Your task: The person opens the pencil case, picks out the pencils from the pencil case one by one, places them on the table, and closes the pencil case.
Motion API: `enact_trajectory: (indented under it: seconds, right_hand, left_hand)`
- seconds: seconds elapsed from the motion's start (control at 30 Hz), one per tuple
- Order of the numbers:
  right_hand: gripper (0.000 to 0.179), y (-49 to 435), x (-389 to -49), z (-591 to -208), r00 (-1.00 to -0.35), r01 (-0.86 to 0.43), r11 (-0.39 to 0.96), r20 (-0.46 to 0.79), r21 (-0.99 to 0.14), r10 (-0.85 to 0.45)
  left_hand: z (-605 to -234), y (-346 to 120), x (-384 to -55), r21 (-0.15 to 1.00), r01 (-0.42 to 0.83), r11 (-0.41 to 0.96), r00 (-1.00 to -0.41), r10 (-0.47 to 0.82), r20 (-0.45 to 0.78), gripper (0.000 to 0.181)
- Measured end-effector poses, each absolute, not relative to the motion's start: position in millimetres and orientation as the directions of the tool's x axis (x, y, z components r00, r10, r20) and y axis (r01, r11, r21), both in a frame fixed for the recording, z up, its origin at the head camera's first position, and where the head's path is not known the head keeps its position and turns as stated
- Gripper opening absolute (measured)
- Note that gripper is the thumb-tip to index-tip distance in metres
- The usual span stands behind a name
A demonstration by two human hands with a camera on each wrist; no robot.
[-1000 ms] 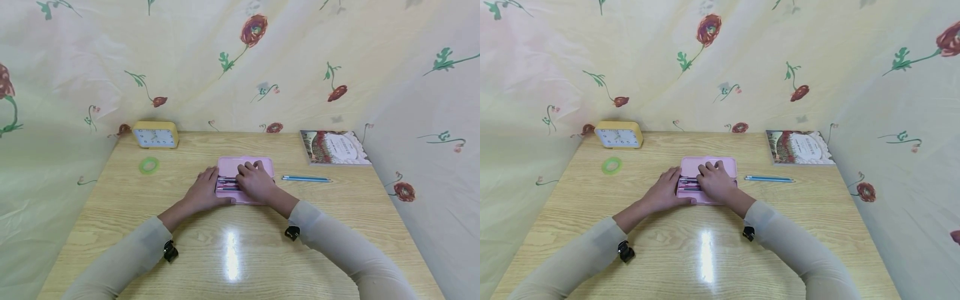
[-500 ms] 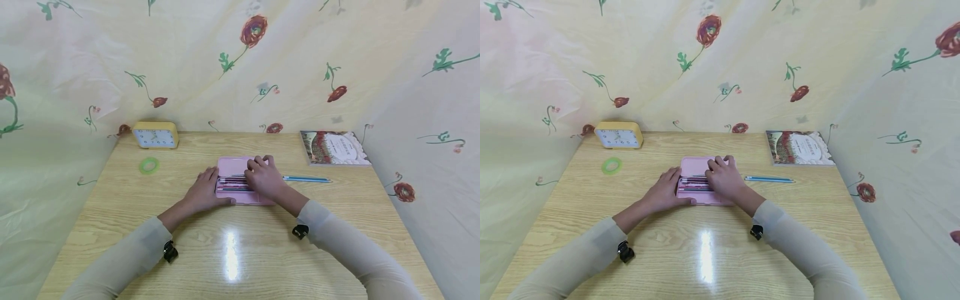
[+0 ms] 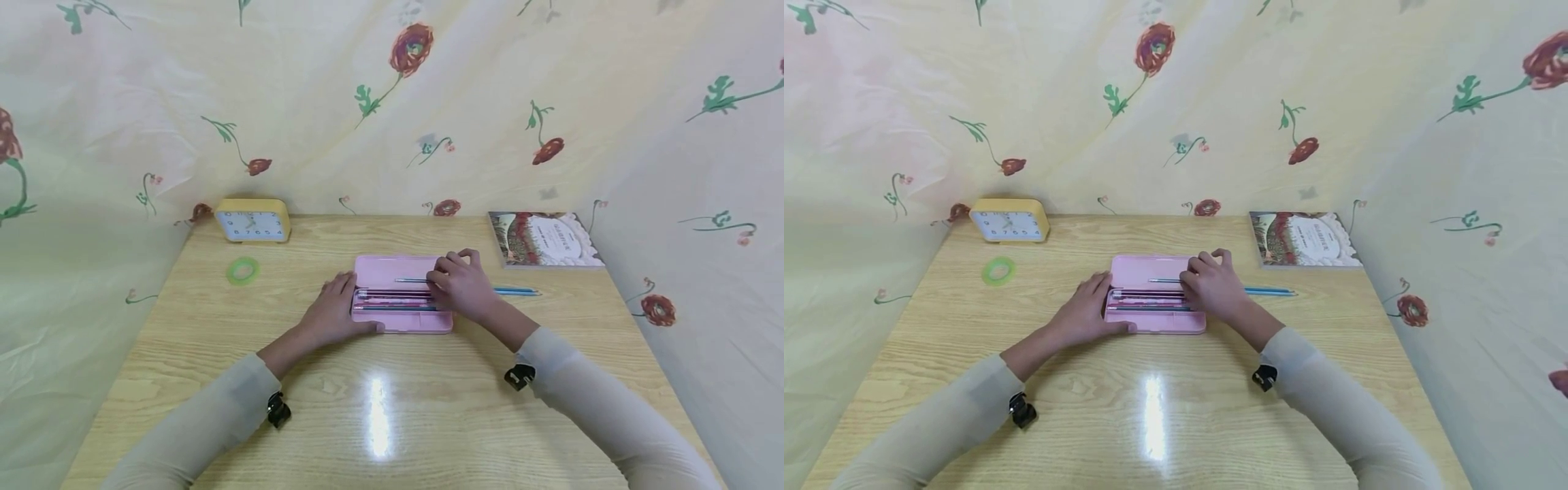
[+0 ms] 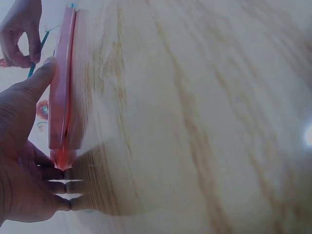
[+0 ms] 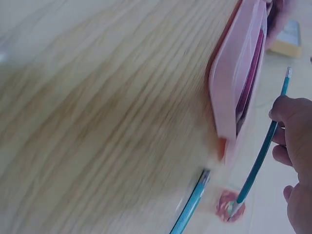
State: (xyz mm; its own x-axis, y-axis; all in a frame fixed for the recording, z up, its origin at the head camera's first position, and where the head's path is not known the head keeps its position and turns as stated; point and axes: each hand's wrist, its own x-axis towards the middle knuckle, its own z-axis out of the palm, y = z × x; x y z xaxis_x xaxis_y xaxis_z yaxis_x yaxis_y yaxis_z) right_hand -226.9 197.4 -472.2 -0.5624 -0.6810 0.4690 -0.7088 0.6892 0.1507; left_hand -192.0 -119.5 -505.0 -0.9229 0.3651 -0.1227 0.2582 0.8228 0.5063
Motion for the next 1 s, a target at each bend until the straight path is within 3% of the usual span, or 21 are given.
enact_trajectory:
  seconds: [0.37,1.0]
  right_hand:
    - [0.011,244.5,-228.8,-475.7,-0.532,-0.722,0.677,0.51,0.144,-0.676]
    - [0.02,320.0,-215.1,-491.7,-0.602,-0.664,0.734,0.483,0.14,-0.636]
  left_hand:
    - [-504.1,-119.3,-190.1,0.504,0.263,0.823,-0.923,0.366,-0.117,0.138]
    - [-501.4,-118.4,-190.2,0.5,0.274,0.822,-0.92,0.375,-0.113,0.136]
